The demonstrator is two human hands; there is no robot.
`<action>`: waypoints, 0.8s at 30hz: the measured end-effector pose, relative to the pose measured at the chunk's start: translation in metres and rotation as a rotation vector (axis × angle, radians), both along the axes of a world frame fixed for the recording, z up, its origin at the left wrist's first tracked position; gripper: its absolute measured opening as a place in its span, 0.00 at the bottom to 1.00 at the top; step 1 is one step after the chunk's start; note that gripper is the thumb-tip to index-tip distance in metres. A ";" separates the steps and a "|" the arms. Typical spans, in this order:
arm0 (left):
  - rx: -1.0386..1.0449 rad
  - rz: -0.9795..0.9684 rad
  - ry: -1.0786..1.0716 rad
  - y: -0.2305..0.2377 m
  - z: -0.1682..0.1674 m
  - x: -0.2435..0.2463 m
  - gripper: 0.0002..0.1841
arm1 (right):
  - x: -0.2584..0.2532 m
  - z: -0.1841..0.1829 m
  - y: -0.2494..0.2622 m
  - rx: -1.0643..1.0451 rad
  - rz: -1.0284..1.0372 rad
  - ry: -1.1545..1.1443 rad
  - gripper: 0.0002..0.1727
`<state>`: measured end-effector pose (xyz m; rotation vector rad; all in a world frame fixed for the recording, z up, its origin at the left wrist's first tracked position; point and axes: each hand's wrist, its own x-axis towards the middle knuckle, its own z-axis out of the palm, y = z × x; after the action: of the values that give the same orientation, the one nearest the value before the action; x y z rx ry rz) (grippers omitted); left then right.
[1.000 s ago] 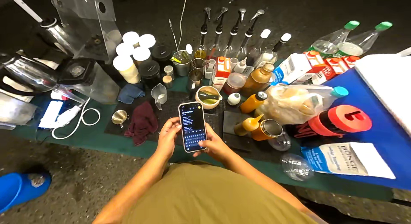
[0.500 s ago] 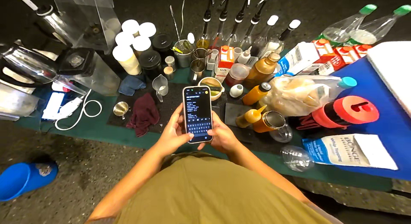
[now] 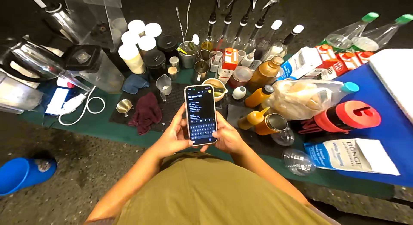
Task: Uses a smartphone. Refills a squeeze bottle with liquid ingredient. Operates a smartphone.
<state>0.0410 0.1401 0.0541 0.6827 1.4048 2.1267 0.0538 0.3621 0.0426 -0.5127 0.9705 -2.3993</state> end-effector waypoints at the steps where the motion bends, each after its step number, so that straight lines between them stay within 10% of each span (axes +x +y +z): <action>1: 0.002 -0.007 0.000 -0.001 0.000 0.001 0.59 | 0.000 0.000 0.000 -0.008 0.010 0.012 0.31; 24: -0.059 0.029 0.034 -0.005 -0.003 0.005 0.61 | 0.004 0.005 -0.007 0.131 -0.064 -0.024 0.29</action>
<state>0.0459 0.1352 0.0511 0.6827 1.4976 2.0963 0.0575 0.3546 0.0478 -0.4095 1.1398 -2.3719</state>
